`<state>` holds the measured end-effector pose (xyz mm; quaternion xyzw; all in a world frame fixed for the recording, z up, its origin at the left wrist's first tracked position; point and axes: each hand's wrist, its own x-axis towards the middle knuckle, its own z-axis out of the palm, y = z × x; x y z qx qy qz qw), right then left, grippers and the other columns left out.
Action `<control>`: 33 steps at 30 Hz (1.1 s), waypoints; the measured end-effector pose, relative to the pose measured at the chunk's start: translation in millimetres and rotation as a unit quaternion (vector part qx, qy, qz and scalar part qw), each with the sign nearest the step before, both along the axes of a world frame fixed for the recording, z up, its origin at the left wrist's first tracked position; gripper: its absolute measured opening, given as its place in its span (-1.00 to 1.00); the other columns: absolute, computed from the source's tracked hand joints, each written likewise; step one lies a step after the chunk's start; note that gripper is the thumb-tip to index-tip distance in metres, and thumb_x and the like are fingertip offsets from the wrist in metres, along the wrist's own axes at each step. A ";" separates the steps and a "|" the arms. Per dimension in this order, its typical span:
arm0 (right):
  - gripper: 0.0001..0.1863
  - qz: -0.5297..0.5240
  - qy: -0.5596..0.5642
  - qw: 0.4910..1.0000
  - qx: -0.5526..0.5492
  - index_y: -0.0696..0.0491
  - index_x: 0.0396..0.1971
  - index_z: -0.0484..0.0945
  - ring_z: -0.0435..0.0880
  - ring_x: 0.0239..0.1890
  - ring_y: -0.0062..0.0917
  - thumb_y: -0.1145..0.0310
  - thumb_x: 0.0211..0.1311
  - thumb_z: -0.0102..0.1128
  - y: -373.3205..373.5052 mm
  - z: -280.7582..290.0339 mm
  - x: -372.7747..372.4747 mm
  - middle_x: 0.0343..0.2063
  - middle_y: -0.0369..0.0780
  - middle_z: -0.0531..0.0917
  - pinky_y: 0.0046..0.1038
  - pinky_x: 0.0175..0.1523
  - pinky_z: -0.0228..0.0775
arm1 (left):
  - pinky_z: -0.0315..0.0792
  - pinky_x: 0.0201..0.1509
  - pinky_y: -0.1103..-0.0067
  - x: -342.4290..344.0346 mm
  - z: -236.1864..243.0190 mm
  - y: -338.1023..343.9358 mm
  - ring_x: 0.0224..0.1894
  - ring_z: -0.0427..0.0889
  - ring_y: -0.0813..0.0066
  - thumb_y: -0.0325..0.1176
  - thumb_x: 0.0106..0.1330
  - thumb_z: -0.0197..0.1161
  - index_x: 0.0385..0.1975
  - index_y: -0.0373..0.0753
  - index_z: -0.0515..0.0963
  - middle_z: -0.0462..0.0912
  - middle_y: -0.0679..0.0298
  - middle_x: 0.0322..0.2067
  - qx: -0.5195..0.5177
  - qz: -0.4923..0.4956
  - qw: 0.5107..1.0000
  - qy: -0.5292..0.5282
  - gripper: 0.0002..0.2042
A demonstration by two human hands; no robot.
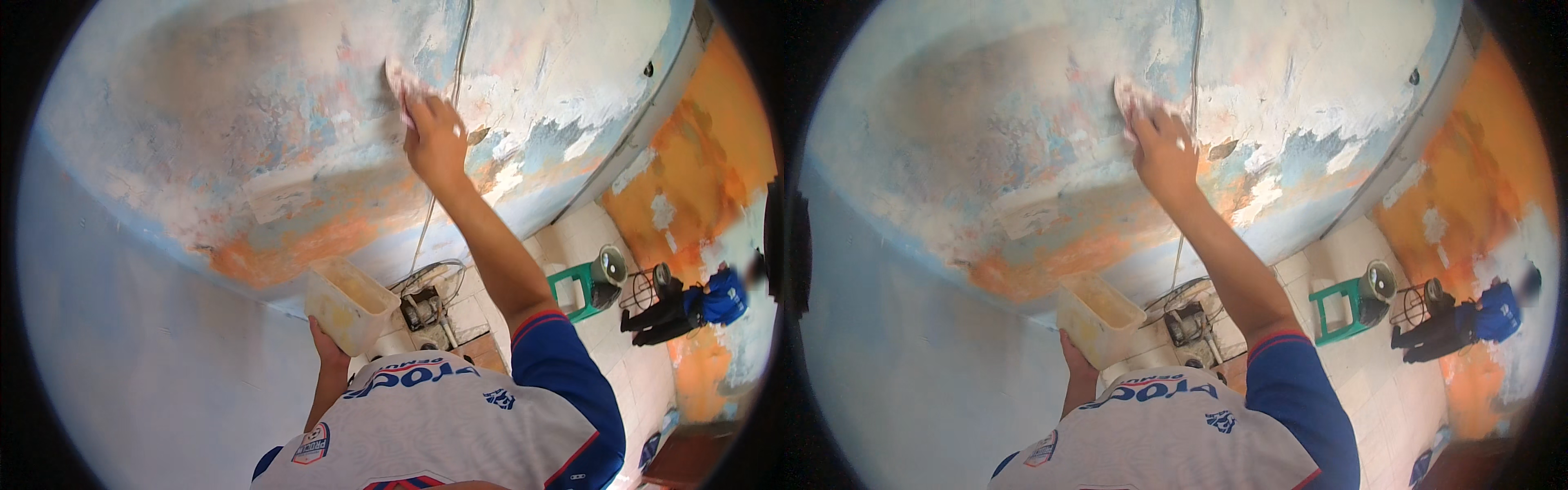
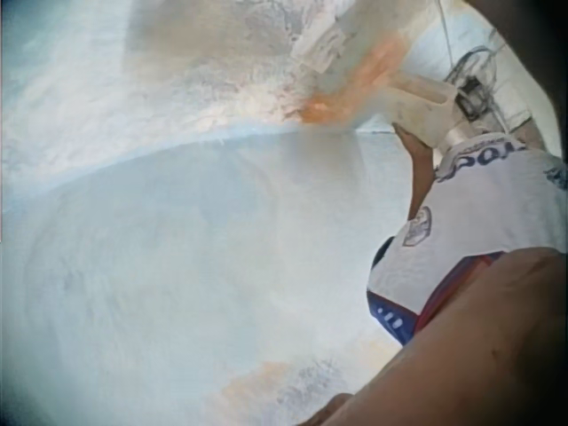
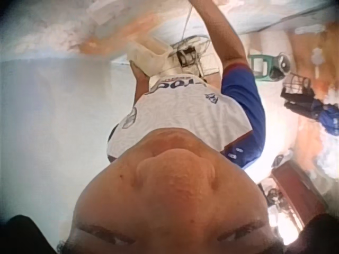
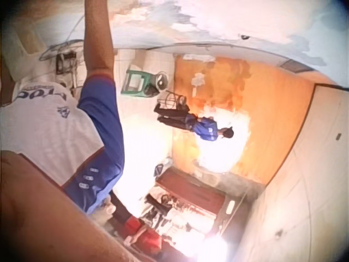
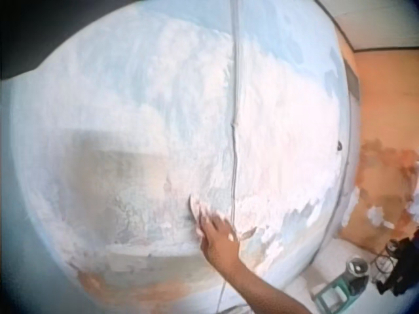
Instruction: The person applies white plaster to a damaged wall using a red hand spreader. They scoop plaster from a small white container and smooth it over several areas of the wall, working around an electrical cord and various patches of old paint.
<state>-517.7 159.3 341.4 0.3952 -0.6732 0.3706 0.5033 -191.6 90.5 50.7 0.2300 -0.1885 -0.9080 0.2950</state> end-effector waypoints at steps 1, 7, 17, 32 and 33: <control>-0.72 0.040 -0.014 0.999 -0.011 0.03 -0.18 0.61 0.64 -0.15 -0.13 0.60 0.08 0.20 5.3 0.0 0.9 -0.22 -0.10 0.64 -0.22 -0.08 0.52 | 0.27 0.44 0.17 0.9 0.1 1.9 0.40 0.31 0.11 0.13 0.58 -0.40 0.46 -0.12 0.15 0.30 0.17 0.39 0.006 0.001 1.000 -0.001 -0.39; -0.70 0.062 0.052 0.991 -0.105 0.05 -0.15 0.58 0.60 -0.17 -0.13 0.64 0.10 0.19 31.3 99.5 -19.8 -0.25 -0.16 0.63 -0.21 -0.16 0.47 | 0.26 0.45 0.16 -10.5 14.7 29.7 0.41 0.31 0.09 0.11 0.59 -0.43 0.46 -0.14 0.14 0.29 0.15 0.39 -0.025 0.021 0.999 0.034 -0.38; -0.62 0.091 0.047 0.995 0.006 0.04 -0.16 0.62 0.60 -0.02 -0.13 0.64 -0.07 0.22 32.5 15.6 -35.7 -0.09 -0.14 0.66 -0.13 0.07 0.39 | 0.27 0.44 0.16 -45.3 8.8 65.7 0.40 0.32 0.07 0.11 0.59 -0.43 0.44 -0.17 0.16 0.31 0.12 0.38 -0.060 0.049 0.997 0.011 -0.38; -0.70 0.411 -0.389 0.822 -0.063 0.17 -0.19 0.52 0.55 -0.42 -0.71 0.45 0.14 0.43 91.5 68.7 -114.4 -0.42 -0.28 0.63 -0.58 -0.33 0.44 | 0.25 0.46 0.18 -70.2 5.1 104.9 0.39 0.33 0.08 0.14 0.58 -0.38 0.45 -0.18 0.16 0.33 0.11 0.38 -0.034 0.109 0.993 -0.016 -0.36; -0.70 0.404 -0.393 0.824 -0.060 0.17 -0.19 0.52 0.55 -0.42 -0.71 0.45 0.14 0.43 89.9 60.2 -113.3 -0.43 -0.29 0.63 -0.58 -0.32 0.44 | 0.25 0.46 0.18 -71.7 5.6 106.9 0.39 0.33 0.08 0.14 0.58 -0.38 0.45 -0.18 0.15 0.32 0.11 0.38 -0.031 0.107 0.994 -0.013 -0.36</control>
